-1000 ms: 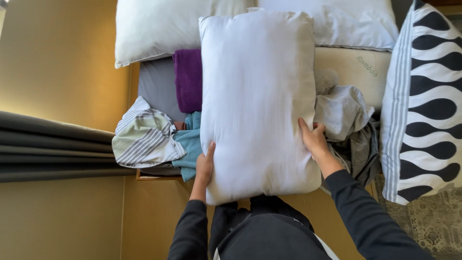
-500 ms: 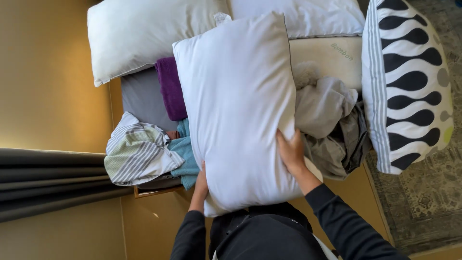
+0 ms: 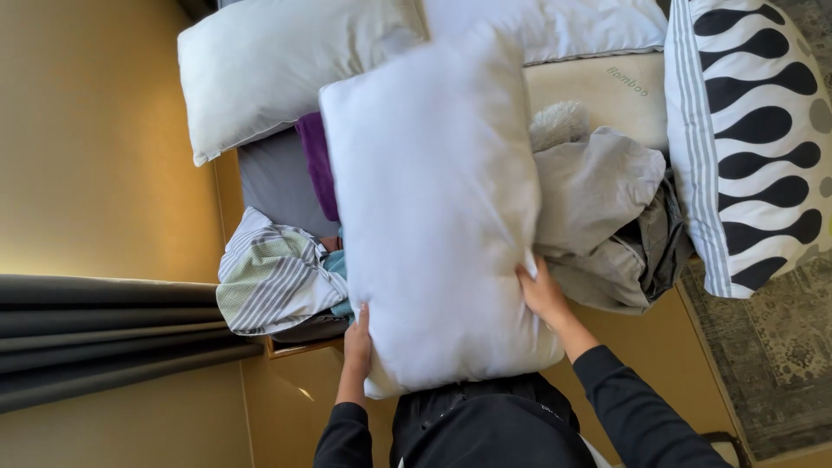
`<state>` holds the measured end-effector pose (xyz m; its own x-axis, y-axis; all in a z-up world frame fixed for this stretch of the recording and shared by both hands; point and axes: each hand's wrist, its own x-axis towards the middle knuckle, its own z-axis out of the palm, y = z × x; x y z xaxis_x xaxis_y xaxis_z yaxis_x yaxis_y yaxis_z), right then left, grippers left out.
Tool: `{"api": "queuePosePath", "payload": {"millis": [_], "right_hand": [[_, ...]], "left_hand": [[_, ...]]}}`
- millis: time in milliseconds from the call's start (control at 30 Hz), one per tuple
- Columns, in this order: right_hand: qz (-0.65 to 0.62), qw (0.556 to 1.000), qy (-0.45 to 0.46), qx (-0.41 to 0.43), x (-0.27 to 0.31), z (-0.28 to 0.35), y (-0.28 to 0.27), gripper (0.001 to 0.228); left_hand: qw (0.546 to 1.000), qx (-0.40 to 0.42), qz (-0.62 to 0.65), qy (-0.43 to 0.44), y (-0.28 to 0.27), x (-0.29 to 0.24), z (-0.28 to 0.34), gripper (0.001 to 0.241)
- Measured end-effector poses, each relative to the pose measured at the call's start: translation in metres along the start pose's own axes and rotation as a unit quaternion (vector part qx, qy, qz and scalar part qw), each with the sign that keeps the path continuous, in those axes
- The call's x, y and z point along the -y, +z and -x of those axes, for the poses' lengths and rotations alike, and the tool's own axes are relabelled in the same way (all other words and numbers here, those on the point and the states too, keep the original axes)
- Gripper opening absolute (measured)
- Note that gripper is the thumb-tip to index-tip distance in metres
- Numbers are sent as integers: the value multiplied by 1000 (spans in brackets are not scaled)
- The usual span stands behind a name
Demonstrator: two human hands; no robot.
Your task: Folding pillowcases and arranging pillows on a bed.
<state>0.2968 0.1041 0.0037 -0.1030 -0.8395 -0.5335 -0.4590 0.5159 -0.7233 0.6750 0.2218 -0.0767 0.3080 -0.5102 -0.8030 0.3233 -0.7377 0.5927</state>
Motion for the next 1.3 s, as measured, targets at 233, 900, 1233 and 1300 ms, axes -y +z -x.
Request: {"api": "queuePosePath", "payload": {"millis": [233,900,1233,1300], "right_hand": [[-89,977,169,90,-56,11,-12,80],[45,885,-377,270,236,212,45,23],[46,808,-568,150,272,243,67,21],[80,801,-581,116,278,244,76,13]], "left_hand": [[985,-32,-135,105,18,6,21,74],[999,23,-33,3,23,34,-32,59],[987,106,98,-63,13,83,-43,59],[982,126,121,-74,16,92,-53,59]]}}
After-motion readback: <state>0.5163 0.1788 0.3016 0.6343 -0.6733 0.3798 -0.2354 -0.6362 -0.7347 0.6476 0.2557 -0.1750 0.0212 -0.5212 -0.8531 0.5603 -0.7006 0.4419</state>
